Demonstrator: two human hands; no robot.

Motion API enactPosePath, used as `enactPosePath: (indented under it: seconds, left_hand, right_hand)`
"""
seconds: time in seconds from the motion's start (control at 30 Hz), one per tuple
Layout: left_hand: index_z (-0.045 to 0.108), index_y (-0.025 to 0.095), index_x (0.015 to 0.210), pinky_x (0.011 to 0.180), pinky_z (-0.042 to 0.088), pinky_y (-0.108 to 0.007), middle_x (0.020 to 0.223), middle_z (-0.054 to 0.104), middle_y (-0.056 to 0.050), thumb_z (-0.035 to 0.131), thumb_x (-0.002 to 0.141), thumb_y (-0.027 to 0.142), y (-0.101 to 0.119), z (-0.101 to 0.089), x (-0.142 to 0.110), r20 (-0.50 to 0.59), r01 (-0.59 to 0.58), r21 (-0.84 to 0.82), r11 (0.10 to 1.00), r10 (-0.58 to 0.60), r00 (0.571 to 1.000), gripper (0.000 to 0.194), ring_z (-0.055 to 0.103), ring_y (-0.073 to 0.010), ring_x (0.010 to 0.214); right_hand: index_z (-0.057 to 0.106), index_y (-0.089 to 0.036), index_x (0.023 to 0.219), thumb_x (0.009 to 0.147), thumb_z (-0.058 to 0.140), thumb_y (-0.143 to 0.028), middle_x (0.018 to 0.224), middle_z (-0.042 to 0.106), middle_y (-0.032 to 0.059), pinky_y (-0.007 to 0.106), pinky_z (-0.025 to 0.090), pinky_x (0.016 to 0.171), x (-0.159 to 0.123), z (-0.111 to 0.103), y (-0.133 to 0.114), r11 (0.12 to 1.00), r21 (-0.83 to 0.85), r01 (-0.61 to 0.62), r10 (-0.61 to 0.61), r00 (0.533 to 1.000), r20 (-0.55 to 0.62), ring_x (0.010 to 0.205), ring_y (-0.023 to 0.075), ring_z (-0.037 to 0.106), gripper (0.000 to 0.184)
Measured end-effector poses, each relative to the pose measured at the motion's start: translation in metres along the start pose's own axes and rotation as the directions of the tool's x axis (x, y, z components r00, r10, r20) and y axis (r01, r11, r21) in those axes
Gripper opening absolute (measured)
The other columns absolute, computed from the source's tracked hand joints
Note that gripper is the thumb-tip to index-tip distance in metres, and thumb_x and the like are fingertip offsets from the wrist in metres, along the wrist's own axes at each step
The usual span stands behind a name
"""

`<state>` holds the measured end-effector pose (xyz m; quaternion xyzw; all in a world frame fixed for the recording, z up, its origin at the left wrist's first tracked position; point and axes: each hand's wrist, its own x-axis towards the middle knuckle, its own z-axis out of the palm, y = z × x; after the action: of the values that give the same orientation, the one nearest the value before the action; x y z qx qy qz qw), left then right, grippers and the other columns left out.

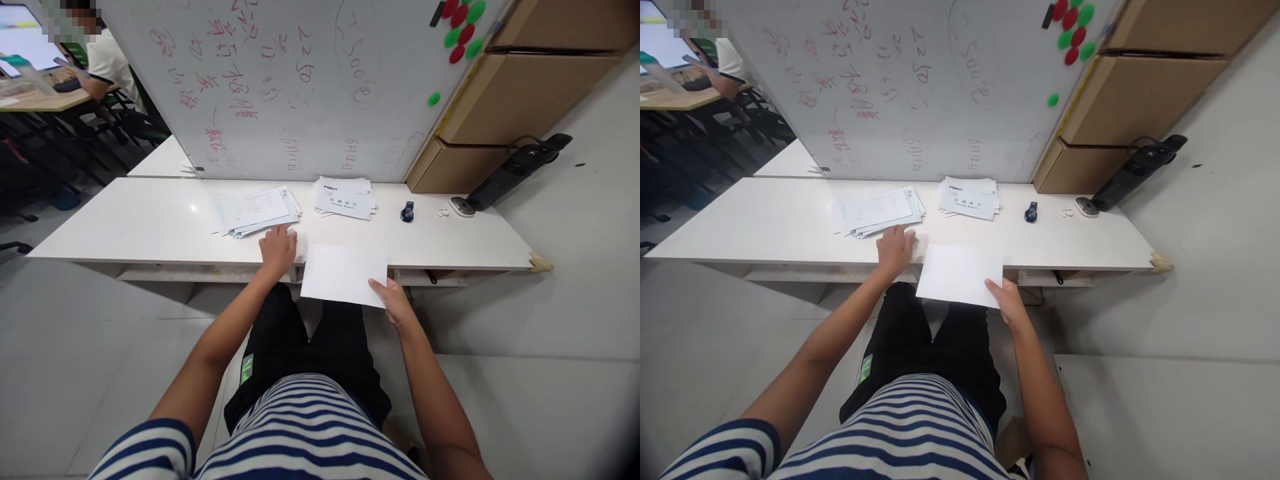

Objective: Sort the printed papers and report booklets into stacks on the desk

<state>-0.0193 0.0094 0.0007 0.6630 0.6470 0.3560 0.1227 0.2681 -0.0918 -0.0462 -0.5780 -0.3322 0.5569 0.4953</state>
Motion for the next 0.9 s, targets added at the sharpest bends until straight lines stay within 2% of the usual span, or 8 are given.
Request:
enactPosePath:
  seconds: [0.07,0.13,0.3,0.37,0.47,0.6,0.77,0.9]
  left_hand:
    - [0.058,0.017,0.124,0.106,0.022,-0.06,0.137,0.051,-0.019,0.037,0.095,0.038,-0.012,0.006,0.019,-0.018,0.039,0.126,0.991,-0.037,0.999,0.041,0.038,-0.0386,0.13]
    - [0.06,0.016,0.122,0.108,0.019,-0.061,0.138,0.05,-0.019,0.032,0.096,0.035,-0.025,0.011,0.032,0.049,0.038,0.185,0.982,-0.048,0.998,0.043,0.033,-0.0383,0.135]
    - [0.059,0.025,0.126,0.115,0.002,-0.055,0.158,0.024,-0.007,0.04,0.092,0.039,-0.048,0.009,0.04,0.148,-0.175,0.178,0.968,0.15,0.978,0.041,0.008,-0.0304,0.148]
    - [0.057,0.027,0.128,0.115,-0.003,-0.056,0.16,0.018,-0.005,0.041,0.091,0.04,-0.051,0.005,0.042,0.197,-0.215,0.164,0.963,0.182,0.963,0.042,0.004,-0.0297,0.148]
    - [0.055,0.026,0.13,0.113,-0.003,-0.059,0.16,0.017,-0.007,0.041,0.09,0.042,-0.049,0.002,0.048,0.238,-0.199,0.146,0.969,0.161,0.958,0.045,0.003,-0.0312,0.148]
    - [0.055,0.024,0.13,0.113,-0.002,-0.06,0.159,0.021,-0.009,0.036,0.093,0.047,-0.041,0.006,0.062,0.223,-0.162,0.15,0.975,0.127,0.967,0.047,0.004,-0.0324,0.148]
    - [0.046,0.025,0.138,0.113,-0.001,-0.061,0.161,0.013,-0.008,0.022,0.095,0.053,-0.036,0.017,0.07,0.338,-0.172,0.31,0.935,0.061,0.939,0.057,-0.002,-0.0312,0.148]
    - [0.038,0.028,0.144,0.114,0.004,-0.061,0.161,0.011,-0.006,0.015,0.096,0.052,-0.038,0.019,0.07,0.36,-0.205,0.386,0.899,0.057,0.931,0.058,-0.002,-0.0301,0.148]
  right_hand:
    - [0.072,-0.019,0.095,0.063,0.081,-0.047,0.102,0.074,0.0084,0.042,0.057,0.082,0.005,0.007,0.004,0.999,0.039,0.001,0.0,1.0,-0.03,0.091,0.0283,0.071,0.043]
    - [0.072,-0.019,0.097,0.064,0.08,-0.045,0.102,0.074,0.0082,0.041,0.057,0.082,0.011,0.014,0.006,0.999,0.049,0.016,-0.014,0.999,-0.032,0.092,0.0282,0.071,0.043]
    - [0.071,-0.018,0.098,0.068,0.076,-0.044,0.1,0.075,0.0076,0.04,0.057,0.078,0.025,0.028,0.006,0.999,-0.005,0.049,-0.049,0.999,0.013,0.09,0.0283,0.071,0.04]
    - [0.071,-0.018,0.097,0.069,0.074,-0.042,0.1,0.074,0.0072,0.039,0.057,0.078,0.03,0.032,0.008,0.998,-0.028,0.049,-0.049,0.999,0.02,0.09,0.0282,0.07,0.037]
    - [0.071,-0.019,0.096,0.07,0.073,-0.039,0.1,0.075,0.0068,0.038,0.057,0.077,0.038,0.037,0.014,0.999,-0.034,0.031,-0.03,0.999,0.025,0.091,0.0279,0.07,0.033]
    - [0.07,-0.019,0.098,0.071,0.073,-0.039,0.098,0.075,0.007,0.039,0.058,0.076,0.042,0.042,0.019,1.0,-0.026,0.014,-0.013,0.999,0.045,0.088,0.0277,0.071,0.034]
    - [0.069,-0.016,0.1,0.072,0.072,-0.037,0.099,0.074,0.0071,0.033,0.057,0.073,0.034,0.048,0.01,0.999,-0.049,-0.022,0.024,0.999,0.046,0.086,0.0238,0.07,0.035]
    - [0.069,-0.015,0.097,0.07,0.072,-0.034,0.095,0.075,0.0064,0.029,0.055,0.067,0.026,0.055,-0.001,0.998,-0.051,-0.037,0.039,0.999,0.031,0.081,0.0212,0.07,0.033]
